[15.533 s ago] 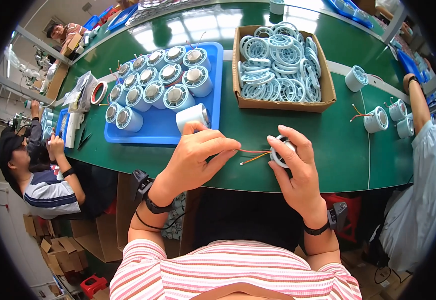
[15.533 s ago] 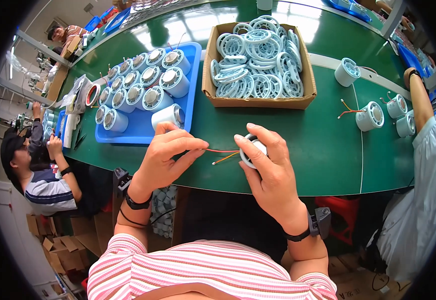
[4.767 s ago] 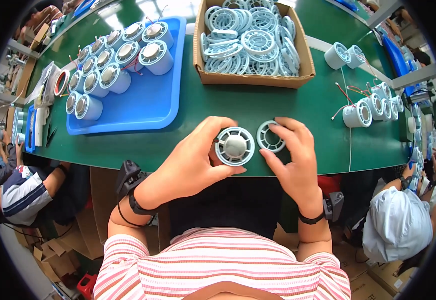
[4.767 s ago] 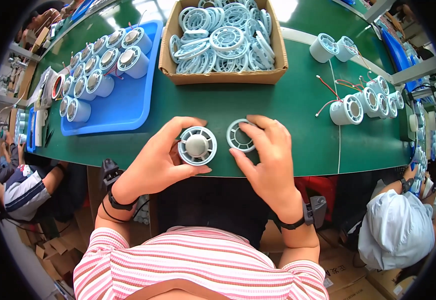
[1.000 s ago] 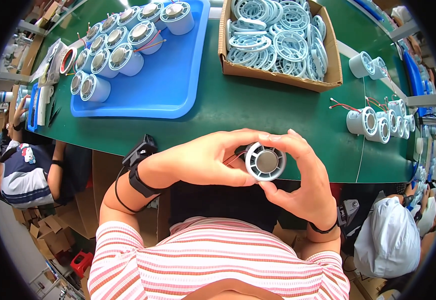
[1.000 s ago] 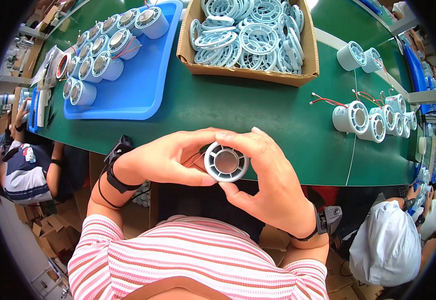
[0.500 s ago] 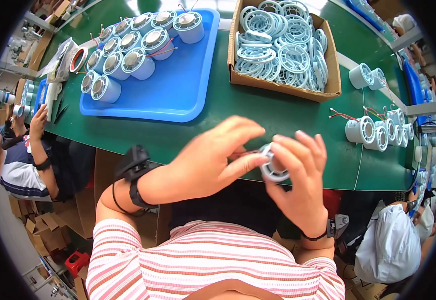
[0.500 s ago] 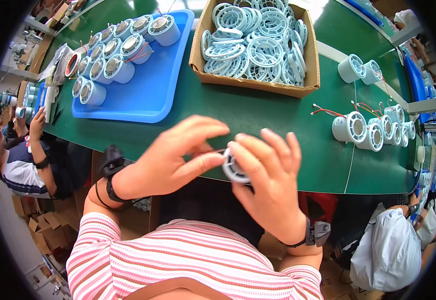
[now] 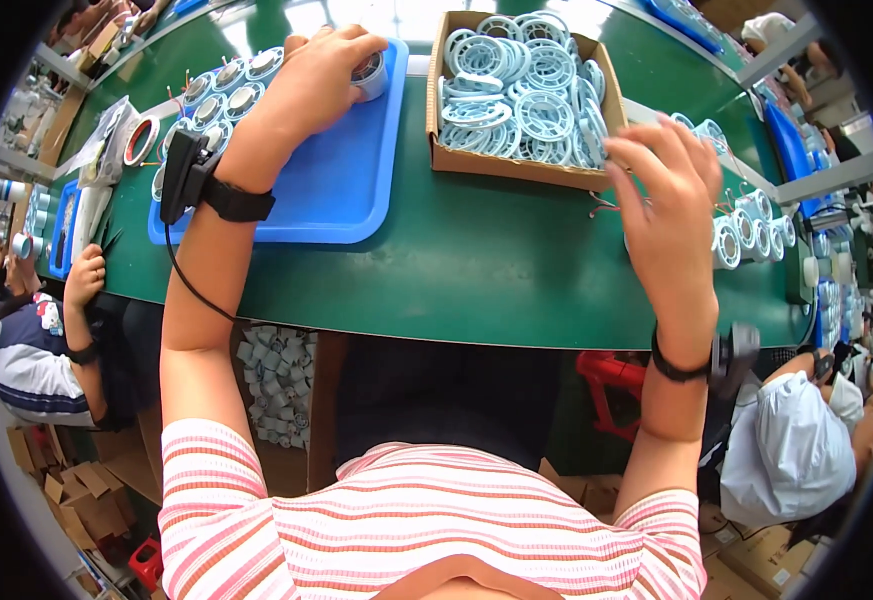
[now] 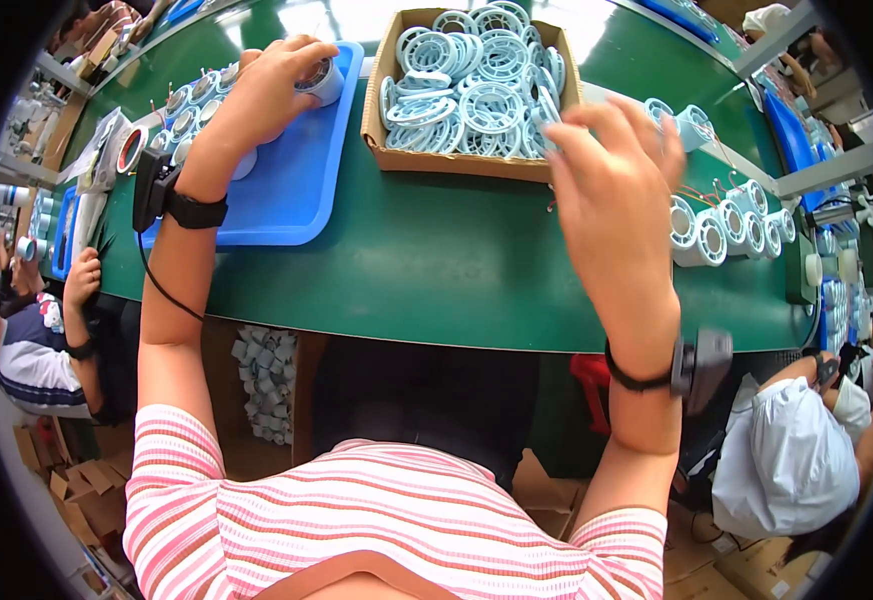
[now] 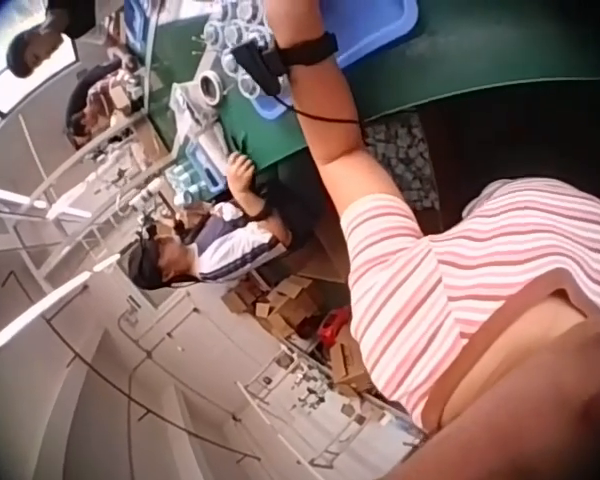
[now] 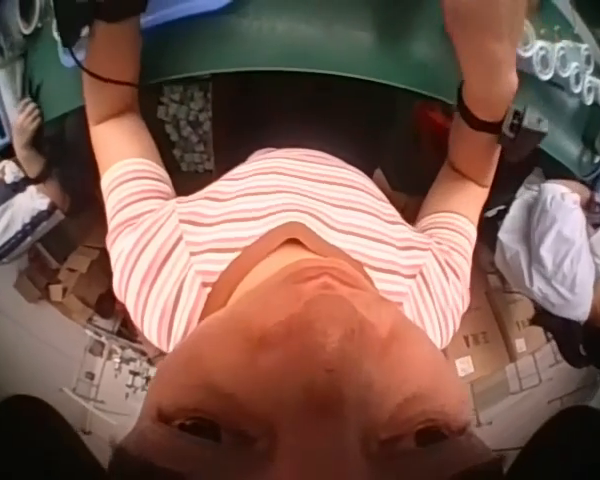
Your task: The person picks up a motor assembly from a tray and a plastic cover from a box, then presses the cover onto the motor by hand. They pull on the attached wires to check the connection before placing the finished unit on the table, repeating this process for several units.
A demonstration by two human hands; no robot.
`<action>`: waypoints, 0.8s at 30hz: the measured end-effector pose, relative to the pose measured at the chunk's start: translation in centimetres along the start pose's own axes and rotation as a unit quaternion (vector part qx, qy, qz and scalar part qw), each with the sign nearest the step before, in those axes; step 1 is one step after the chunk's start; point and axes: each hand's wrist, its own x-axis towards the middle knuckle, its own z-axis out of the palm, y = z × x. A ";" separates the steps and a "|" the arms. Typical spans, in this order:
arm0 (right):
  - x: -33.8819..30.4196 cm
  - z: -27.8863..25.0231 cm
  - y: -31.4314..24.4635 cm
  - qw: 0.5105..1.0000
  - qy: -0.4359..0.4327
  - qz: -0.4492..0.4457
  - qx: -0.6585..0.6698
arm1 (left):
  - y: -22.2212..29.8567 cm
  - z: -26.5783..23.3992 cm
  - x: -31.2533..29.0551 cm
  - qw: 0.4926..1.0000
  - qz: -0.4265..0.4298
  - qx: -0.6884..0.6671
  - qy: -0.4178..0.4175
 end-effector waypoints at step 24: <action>-8.1 0.5 -2.9 0.954 -0.149 0.153 0.210 | 16.5 -5.5 -9.1 0.955 0.018 -0.250 -0.161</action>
